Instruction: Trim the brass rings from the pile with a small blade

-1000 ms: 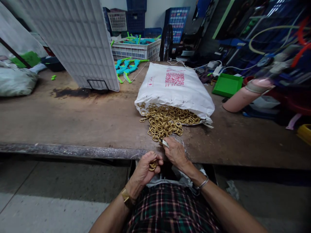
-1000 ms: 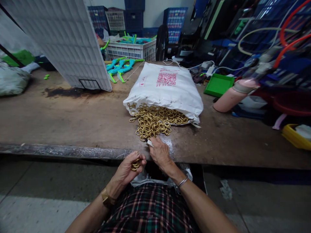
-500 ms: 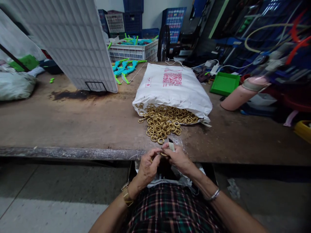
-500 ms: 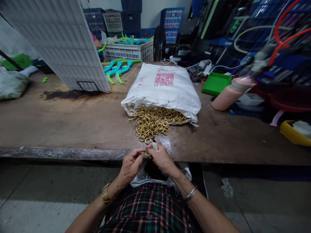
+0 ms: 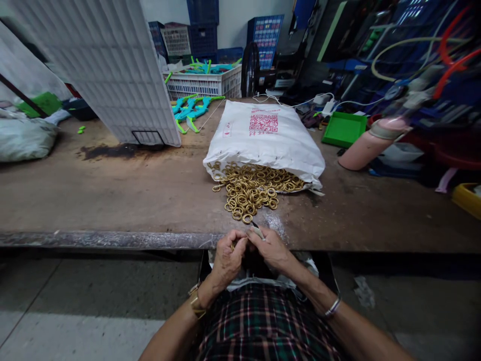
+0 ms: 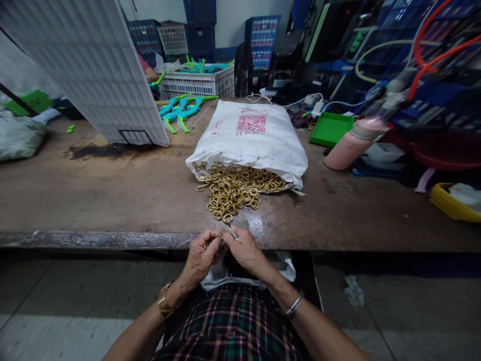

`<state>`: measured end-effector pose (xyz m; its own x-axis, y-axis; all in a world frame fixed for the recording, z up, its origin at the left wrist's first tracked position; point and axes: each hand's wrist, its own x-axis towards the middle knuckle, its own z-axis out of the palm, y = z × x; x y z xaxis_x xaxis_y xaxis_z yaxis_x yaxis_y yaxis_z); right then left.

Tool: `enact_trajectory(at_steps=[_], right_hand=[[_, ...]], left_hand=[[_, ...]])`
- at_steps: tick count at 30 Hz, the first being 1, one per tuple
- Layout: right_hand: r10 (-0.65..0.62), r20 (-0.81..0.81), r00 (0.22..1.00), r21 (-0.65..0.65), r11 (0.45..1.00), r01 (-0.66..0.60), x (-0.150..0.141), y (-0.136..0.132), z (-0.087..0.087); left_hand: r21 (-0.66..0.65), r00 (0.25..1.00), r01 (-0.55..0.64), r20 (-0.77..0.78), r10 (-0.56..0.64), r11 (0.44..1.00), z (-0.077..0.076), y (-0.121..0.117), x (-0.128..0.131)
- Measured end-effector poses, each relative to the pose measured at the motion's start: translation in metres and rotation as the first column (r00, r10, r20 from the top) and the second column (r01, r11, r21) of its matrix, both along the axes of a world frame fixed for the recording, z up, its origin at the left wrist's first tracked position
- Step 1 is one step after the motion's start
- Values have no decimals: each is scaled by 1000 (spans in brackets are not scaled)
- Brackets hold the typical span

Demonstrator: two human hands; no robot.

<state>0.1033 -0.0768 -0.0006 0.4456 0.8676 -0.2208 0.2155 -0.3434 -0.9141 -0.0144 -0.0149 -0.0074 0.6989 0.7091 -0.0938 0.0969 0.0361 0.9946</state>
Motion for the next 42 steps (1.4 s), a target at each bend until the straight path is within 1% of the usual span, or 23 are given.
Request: enact_trajectory(at_steps=[3, 6, 10, 13, 19, 21, 23, 25, 28, 30, 34, 37, 40, 42], right_hand=[[-1, 36, 999, 4, 1000, 1, 0, 1, -2], [-16, 68, 998, -6, 1000, 17, 0, 2, -6], [-18, 82, 997, -8, 1000, 18, 1, 1, -10], [-16, 58, 998, 13, 1000, 15, 1, 1, -11], [-30, -52, 998, 5, 1000, 31, 1, 5, -8], [-40, -15, 999, 6, 999, 40, 3, 5, -7], [-63, 104, 993, 17, 998, 61, 6, 4, -6], [-34, 268, 963, 25, 999, 28, 8, 2, -5], [143, 469, 871, -35, 989, -143, 6, -2, -4], [227, 550, 804, -104, 973, -204, 2, -4, -3], [288, 641, 711, -207, 957, -201, -1, -5, -5], [321, 679, 661, -260, 946, -192, 2, -5, -9], [315, 693, 649, -299, 944, -139, 6, -6, -12], [295, 699, 651, -291, 949, -118, 6, -6, -12]], left_hand=[[-74, 1000, -3, -8, 2, 997, -2, 0, 1], [-171, 998, 47, -33, -54, 984, -4, 1, 0], [-292, 991, 107, -47, -126, 950, -5, 2, 0], [-363, 989, 136, -6, -148, 922, -4, 2, 0], [-459, 991, 132, 90, -102, 879, -2, 1, 0], [-483, 992, 116, 102, -76, 868, -1, 0, -1], [-494, 994, 89, 98, -46, 865, 1, 0, -2], [-478, 996, 60, 89, -19, 877, 2, -1, -2], [-410, 997, 37, 73, -8, 911, 4, -1, -1], [-370, 998, 31, 61, -9, 929, 4, -1, 0], [-336, 1000, 11, 27, -2, 942, 3, -2, -2], [-329, 1000, 6, 14, -2, 944, 3, -2, -4], [-351, 999, 23, 34, -11, 936, 4, -2, -5], [-365, 999, 30, 50, -12, 931, 5, -2, -5]])
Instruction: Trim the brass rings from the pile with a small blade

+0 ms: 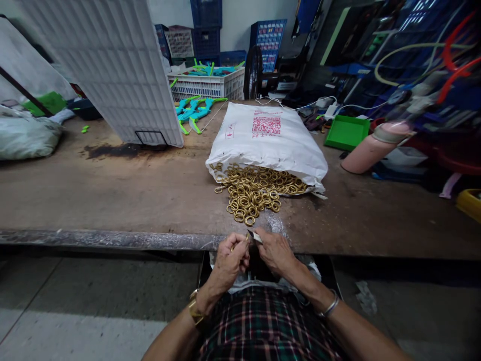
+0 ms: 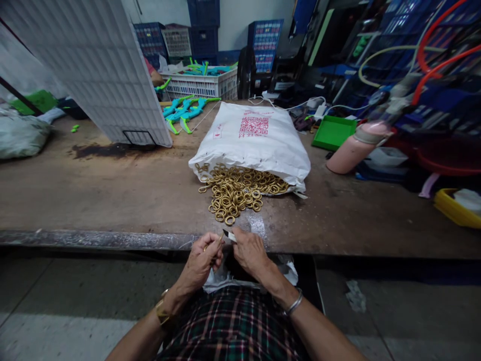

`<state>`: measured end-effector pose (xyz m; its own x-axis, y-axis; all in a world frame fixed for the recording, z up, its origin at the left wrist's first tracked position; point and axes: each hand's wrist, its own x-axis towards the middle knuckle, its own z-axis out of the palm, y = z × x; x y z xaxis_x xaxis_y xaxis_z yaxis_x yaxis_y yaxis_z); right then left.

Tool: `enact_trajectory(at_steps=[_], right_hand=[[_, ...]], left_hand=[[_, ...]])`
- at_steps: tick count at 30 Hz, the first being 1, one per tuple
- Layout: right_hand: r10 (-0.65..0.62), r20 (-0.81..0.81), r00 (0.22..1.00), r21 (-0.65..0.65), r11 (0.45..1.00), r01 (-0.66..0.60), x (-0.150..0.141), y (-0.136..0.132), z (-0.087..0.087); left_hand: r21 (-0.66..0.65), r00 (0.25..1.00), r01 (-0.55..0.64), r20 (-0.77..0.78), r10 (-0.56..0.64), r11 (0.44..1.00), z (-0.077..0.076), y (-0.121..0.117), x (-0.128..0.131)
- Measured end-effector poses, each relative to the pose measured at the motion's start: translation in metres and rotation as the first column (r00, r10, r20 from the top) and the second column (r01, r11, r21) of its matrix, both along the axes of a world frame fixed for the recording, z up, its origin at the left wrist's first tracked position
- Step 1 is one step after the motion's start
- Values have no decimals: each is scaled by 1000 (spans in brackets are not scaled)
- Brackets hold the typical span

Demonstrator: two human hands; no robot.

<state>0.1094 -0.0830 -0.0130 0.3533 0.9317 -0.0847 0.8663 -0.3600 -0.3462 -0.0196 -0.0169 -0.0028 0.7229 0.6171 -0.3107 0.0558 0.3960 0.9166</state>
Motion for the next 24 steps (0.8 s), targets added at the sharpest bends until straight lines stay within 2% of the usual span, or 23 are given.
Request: enact_trajectory(at_steps=[4, 7, 14, 17, 20, 22, 24], right_hand=[[68, -39, 997, 55, 996, -66, -5, -1, 5], [77, -44, 996, 30, 997, -76, -9, -1, 9], [5, 72, 997, -107, 994, 3, -16, 6, 14], [-34, 104, 994, -117, 992, 46, -10, 10, 12], [-148, 109, 983, -99, 982, 159, 4, 12, 7], [-197, 17, 980, -27, 980, 198, 12, 11, 5], [-181, -197, 963, 111, 972, 206, 13, 9, 6]], left_hand=[[15, 999, -31, -19, 32, 999, 0, 1, 2], [33, 999, -39, -36, 40, 999, -2, 2, 1], [6, 999, -33, -4, 33, 999, -8, 3, -2], [-15, 999, -20, 40, 21, 1000, -1, 1, -6], [-33, 994, 63, 95, -59, 997, 10, -4, -9], [-52, 990, 93, 107, -87, 994, 13, -7, -9], [-62, 994, 71, 93, -65, 995, 13, -7, -7]])
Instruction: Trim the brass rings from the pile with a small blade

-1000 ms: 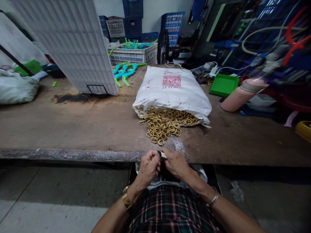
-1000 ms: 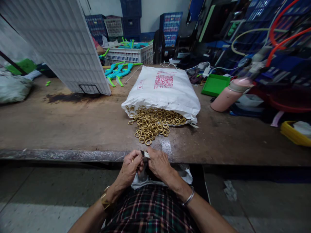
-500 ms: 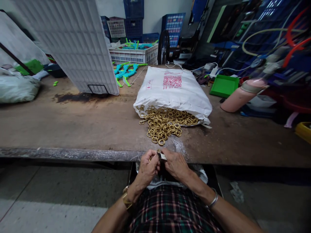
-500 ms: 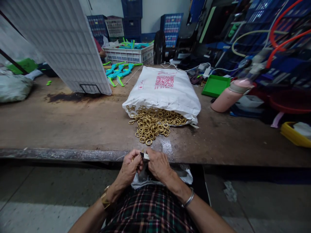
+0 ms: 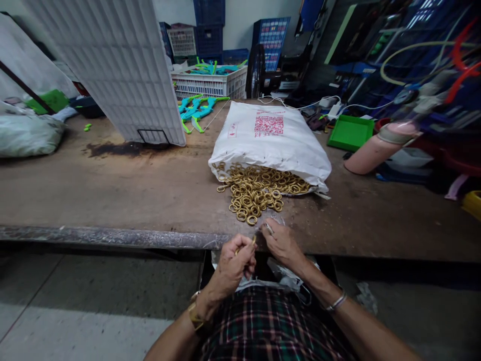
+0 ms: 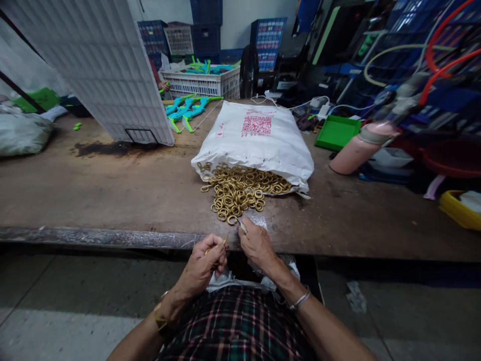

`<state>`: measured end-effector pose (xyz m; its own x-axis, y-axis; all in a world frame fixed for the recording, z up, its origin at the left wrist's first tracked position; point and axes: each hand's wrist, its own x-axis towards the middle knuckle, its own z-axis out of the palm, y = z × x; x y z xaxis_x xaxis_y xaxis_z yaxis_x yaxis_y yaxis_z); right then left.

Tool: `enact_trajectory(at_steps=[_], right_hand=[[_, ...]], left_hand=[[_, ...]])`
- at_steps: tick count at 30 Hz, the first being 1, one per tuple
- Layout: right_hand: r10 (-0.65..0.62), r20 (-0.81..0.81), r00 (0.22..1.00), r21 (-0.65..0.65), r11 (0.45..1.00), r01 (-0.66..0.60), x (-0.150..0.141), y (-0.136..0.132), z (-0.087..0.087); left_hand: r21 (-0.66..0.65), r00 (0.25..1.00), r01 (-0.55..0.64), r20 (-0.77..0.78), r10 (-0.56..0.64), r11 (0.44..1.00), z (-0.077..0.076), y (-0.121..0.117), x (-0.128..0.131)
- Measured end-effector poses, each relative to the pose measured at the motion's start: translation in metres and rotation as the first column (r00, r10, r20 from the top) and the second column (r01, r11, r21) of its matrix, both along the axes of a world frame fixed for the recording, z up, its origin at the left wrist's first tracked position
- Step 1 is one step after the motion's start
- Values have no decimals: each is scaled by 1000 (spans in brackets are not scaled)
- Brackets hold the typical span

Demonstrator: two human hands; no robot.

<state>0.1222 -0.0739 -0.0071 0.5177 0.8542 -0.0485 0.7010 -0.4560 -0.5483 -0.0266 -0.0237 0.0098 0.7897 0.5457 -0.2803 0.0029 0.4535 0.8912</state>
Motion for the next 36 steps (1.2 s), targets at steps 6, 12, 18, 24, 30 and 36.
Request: enact_trajectory(at_steps=[6, 12, 18, 24, 30, 36], right_hand=[[183, -443, 878, 266, 962, -66, -22, -3, 15], [173, -507, 844, 246, 968, -50, -26, 0, 11], [110, -574, 812, 237, 971, 37, -25, 2, -1], [88, -574, 814, 224, 973, 53, -27, 5, -4], [84, -582, 809, 224, 973, 61, -26, 7, -5], [62, -342, 938, 251, 968, 27, -18, 1, -7]], left_hand=[[35, 998, -47, -49, 49, 998, -13, 2, 4], [20, 997, -72, -26, 72, 997, -16, 1, 2], [-5, 997, -60, -42, 60, 998, -19, 1, 3], [-67, 998, -64, -32, 62, 996, -22, 2, 2], [-106, 998, -62, -3, 62, 992, -21, 4, 2], [-114, 996, -74, 34, 79, 991, -19, 6, 2]])
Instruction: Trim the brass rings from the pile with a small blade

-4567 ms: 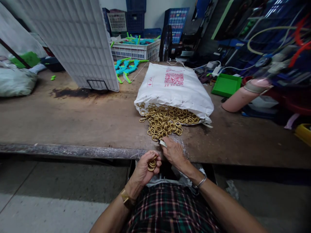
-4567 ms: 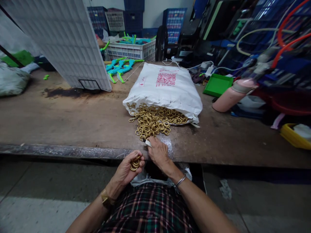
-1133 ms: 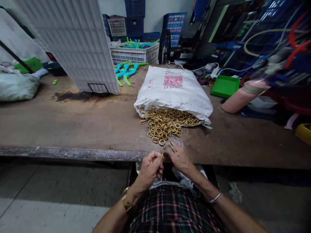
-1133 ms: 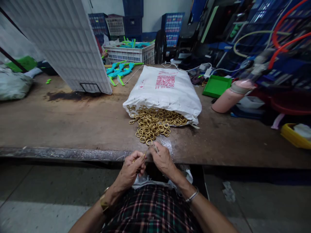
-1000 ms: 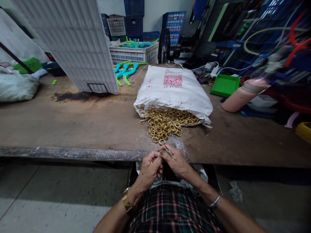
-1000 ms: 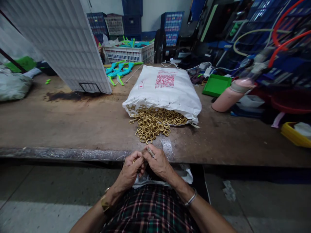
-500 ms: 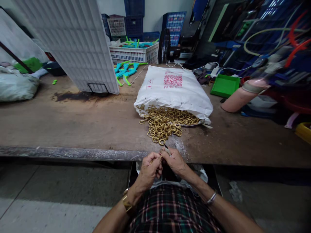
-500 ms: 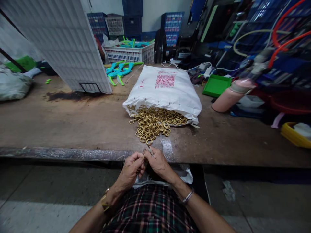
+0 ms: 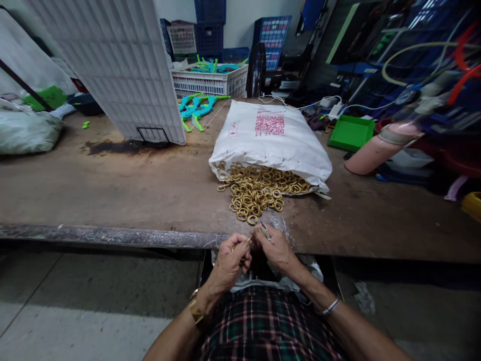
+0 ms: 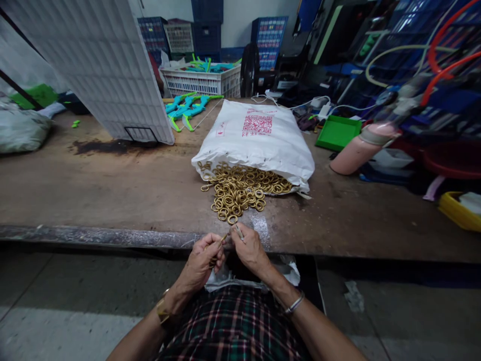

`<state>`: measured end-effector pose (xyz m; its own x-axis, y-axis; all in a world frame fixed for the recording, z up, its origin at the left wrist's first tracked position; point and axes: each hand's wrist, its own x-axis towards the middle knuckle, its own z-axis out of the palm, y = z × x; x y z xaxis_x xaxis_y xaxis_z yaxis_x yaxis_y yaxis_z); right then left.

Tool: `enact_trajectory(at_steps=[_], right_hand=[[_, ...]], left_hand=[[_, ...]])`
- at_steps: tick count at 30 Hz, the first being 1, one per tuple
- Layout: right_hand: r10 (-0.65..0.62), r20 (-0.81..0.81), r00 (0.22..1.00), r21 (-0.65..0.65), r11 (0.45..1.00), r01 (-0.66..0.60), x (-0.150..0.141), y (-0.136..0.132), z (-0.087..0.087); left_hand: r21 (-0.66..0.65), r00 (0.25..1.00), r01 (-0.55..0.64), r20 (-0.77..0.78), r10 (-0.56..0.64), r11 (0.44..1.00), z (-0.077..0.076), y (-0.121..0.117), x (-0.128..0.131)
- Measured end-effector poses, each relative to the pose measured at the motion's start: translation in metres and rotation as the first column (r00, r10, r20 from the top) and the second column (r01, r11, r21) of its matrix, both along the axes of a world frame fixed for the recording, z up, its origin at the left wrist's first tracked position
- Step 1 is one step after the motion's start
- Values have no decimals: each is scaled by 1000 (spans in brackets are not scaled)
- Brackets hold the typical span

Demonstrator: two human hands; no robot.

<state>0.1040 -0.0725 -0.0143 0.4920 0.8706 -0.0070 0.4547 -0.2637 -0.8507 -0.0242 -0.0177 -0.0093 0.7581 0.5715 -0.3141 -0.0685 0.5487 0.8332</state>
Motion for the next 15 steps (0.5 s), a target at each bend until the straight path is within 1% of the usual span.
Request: enact_trajectory(at_steps=[3, 5, 7, 10, 15], right_hand=[[142, 211, 967, -44, 990, -136, -2, -6, 1], [225, 301, 927, -100, 974, -204, -4, -9, 2], [262, 362, 895, -152, 963, -221, -7, -11, 2], [287, 422, 860, -196, 955, -223, -8, -11, 2], [317, 457, 831, -248, 943, -223, -7, -10, 4]], left_hand=[[53, 999, -6, -36, 8, 999, -2, 0, 0], [100, 998, -6, -69, 13, 995, -3, 0, -1], [139, 995, -6, -103, 21, 990, -4, -1, -1], [180, 989, -10, -146, 36, 984, -3, -1, -2], [190, 986, -23, -156, 54, 981, 1, 0, 0]])
